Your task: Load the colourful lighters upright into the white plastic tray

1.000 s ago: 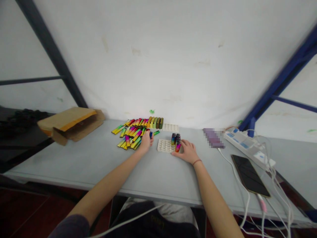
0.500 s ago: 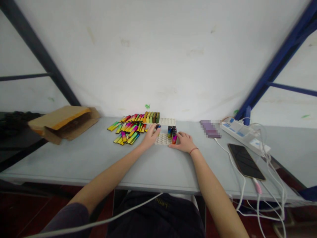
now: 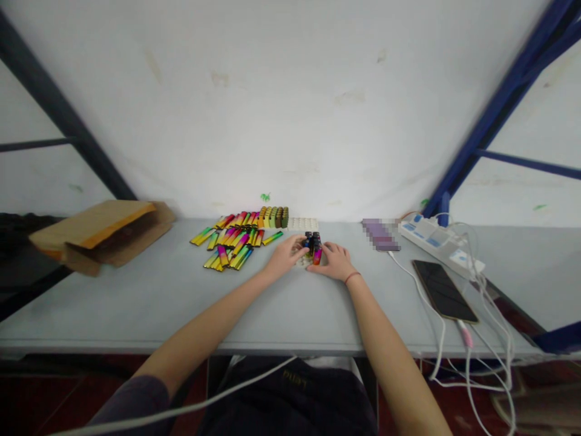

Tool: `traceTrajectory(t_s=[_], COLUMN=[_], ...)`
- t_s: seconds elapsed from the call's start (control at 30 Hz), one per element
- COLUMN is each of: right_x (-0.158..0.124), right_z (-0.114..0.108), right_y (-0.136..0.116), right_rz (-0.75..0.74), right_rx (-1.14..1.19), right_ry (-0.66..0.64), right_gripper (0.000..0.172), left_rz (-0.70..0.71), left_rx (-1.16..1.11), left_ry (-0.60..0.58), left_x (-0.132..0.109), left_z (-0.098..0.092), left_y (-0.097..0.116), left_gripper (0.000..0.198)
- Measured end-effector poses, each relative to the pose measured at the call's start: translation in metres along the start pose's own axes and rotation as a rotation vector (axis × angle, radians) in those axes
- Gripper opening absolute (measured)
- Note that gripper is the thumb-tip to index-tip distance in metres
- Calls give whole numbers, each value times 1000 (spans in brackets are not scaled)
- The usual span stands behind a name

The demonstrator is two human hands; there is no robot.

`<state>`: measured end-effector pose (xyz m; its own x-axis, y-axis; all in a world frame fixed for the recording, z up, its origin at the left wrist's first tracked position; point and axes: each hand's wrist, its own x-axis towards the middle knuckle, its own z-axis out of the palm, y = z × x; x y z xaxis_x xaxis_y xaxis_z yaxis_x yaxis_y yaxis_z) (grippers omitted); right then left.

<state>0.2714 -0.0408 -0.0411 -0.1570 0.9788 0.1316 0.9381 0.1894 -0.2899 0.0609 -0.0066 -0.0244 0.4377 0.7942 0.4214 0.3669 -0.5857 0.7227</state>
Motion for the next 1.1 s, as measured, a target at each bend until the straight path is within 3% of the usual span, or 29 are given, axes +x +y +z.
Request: traceTrajectory(t_s=[0.13,0.27,0.33,0.43,0.5,0.63,1.1], right_x=[-1,-1,-1,0,0,2,5], right_z=[0,-1,-2,-2,-2,-1,2], right_y=[0,-1,-2,-3,-3,-2,1], right_rz=[-4,-6,-8,-6,-8,-18,-3], right_rx=[-15,-25,-29,-34,-33,-22,-31], right_ry=[2,3,1,-2,-2,12,-3], right_gripper=[80,78,78,77,76,74,80], left_rz=[88,191,148,-34,-131,-194,-234], left_rx=[130,389,567,799,876,901,805], left_ry=[-14,-2,29,95,75,-14,-38], left_x=[0,2,4,4,4,3,-1], left_z=[1,-15,-28,-47,-53,-54,-49], left_y=[5,6,1,-12,-21,-28,-24], left_gripper=[27,29,32,34,34,33,33])
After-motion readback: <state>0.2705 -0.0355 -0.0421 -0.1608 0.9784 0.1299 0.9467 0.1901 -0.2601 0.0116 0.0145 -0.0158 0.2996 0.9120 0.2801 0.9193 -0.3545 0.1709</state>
